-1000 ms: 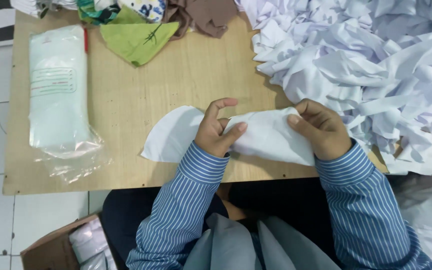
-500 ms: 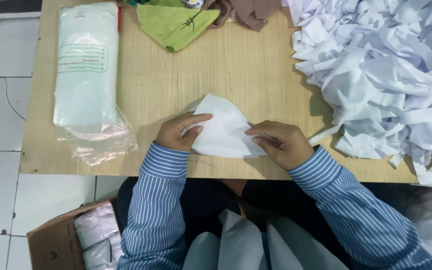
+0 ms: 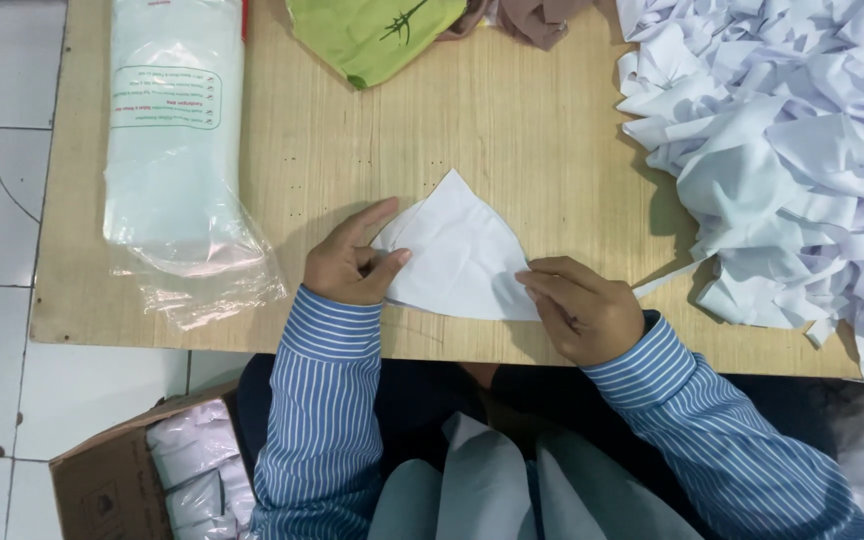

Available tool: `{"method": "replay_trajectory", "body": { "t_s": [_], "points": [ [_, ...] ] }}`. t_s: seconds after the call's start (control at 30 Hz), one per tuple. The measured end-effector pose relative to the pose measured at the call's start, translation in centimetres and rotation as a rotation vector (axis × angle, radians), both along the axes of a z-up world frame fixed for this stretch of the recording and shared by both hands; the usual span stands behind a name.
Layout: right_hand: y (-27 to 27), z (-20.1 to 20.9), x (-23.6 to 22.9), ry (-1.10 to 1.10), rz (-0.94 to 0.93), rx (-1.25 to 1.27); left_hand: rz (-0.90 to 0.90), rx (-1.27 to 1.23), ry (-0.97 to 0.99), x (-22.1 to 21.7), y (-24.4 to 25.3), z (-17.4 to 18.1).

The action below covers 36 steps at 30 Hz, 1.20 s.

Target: The person sits at a table and folds white fabric masks by hand. They pick up masks from a pile, fold them into a compact shape, and place them on the table. The person also handles a plastic-wrapped package of masks and a green patterned mask.

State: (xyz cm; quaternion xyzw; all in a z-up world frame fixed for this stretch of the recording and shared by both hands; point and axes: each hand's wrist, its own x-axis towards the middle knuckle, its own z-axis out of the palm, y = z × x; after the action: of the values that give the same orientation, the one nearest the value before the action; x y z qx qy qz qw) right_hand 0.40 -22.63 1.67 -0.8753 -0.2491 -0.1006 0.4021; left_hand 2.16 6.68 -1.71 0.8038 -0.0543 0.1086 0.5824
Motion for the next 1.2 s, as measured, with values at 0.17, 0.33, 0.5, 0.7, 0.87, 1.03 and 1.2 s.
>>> {"method": "replay_trajectory", "body": {
  "t_s": [0.17,0.33,0.5,0.7,0.87,1.03,1.2],
  "points": [
    [0.1,-0.1,-0.4,-0.029,-0.013,-0.082,-0.077,0.027,0.094,-0.5,2.2,1.8],
    [0.4,0.7,-0.4,-0.075,0.003,-0.144,-0.051,0.142,-0.001,-1.0,2.8,1.6],
    [0.4,0.5,-0.9,-0.162,0.01,-0.209,0.231,0.507,-0.247,-1.8,0.1,2.5],
    [-0.2,-1.9,-0.8,-0.271,0.003,-0.261,-0.079,0.473,-0.42,-6.0,-12.1,1.1],
    [-2.4,0.4,-0.3,0.047,0.097,-0.279,-0.094,0.71,-0.35,-7.0,-13.7,-0.7],
    [-7.2,0.3,0.4,0.353,0.174,-0.402,-0.101,0.745,-0.375,-6.9,-13.7,0.3],
    [-14.1,1.2,2.4,-0.108,-0.103,-0.437,-0.173,0.965,-0.327,-7.1,-13.0,0.7]
  ]
}}
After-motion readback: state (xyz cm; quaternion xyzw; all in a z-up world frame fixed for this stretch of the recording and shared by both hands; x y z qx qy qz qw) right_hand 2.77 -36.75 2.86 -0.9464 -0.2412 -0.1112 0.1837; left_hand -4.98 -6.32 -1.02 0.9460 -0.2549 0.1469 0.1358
